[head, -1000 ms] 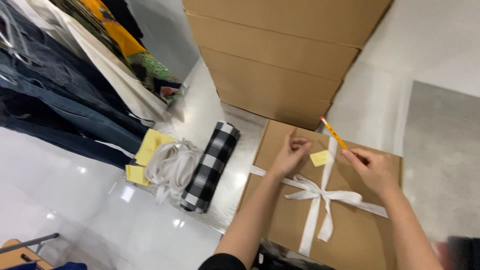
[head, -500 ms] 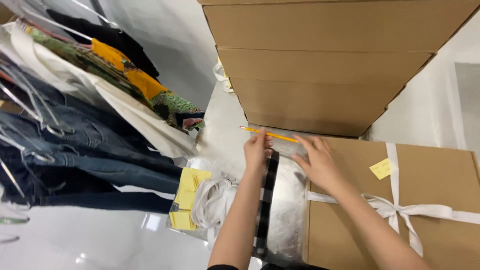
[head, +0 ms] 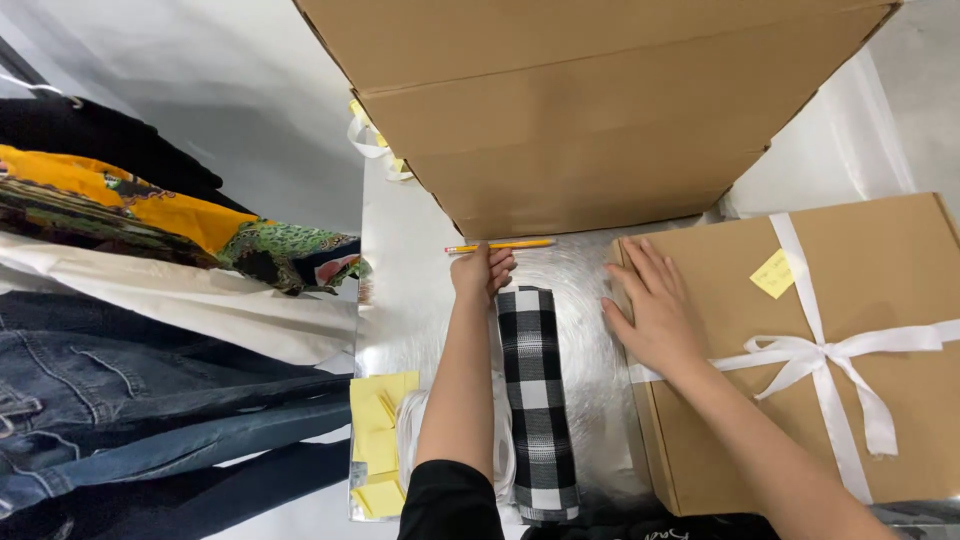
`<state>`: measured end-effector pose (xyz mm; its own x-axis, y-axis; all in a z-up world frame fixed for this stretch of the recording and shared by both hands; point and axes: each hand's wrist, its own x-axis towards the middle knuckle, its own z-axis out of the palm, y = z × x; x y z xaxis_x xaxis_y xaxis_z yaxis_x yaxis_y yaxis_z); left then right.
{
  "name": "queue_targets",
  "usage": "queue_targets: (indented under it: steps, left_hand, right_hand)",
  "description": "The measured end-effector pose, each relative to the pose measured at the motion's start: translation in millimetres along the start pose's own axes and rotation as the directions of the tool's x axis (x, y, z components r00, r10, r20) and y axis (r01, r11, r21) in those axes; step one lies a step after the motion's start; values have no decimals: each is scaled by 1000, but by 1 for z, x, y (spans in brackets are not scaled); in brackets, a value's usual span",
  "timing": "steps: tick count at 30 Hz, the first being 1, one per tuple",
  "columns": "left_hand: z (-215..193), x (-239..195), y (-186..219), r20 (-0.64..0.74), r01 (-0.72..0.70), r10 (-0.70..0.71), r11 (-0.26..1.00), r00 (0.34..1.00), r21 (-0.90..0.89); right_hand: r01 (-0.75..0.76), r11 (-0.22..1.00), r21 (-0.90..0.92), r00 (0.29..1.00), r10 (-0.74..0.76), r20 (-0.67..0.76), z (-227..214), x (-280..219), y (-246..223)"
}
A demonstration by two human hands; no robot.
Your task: The person ties a white ribbon around a cardboard box and writes on a yellow sticky note attached to it. Then, they wrap a rolled orange fabric item in bubble wrap on a metal table.
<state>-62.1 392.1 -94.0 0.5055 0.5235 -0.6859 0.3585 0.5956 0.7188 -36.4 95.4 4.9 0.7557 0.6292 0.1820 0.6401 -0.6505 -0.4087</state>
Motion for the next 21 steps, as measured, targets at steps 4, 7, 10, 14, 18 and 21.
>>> queue_targets:
  steps: [4,7,10,14,18,21]
  left_hand:
    - [0,25,-9,-47,-61,69,987,997,149]
    - [1,5,8,-12,-57,63,964,998,258]
    - [-3,15,4,53,-72,59,955,997,288]
    - [-14,45,-12,122,-161,124,916,985,368]
    - [-21,4,7,107,-263,243,816,964,514]
    - [-22,-54,22,116,-371,375,733,920,571]
  right_hand:
    - [-9,1000,-23,999,9,-32,4,0,4]
    - [-14,999,45,996,17,-84,9,0,7]
    - [-22,995,95,992,34,-125,12,-1,10]
    - [-39,970,238,986,75,-147,10,0,18]
    - [-132,896,425,988,153,-17,6,-1,27]
    - [-195,868,457,981,184,69,-2,-14,26]
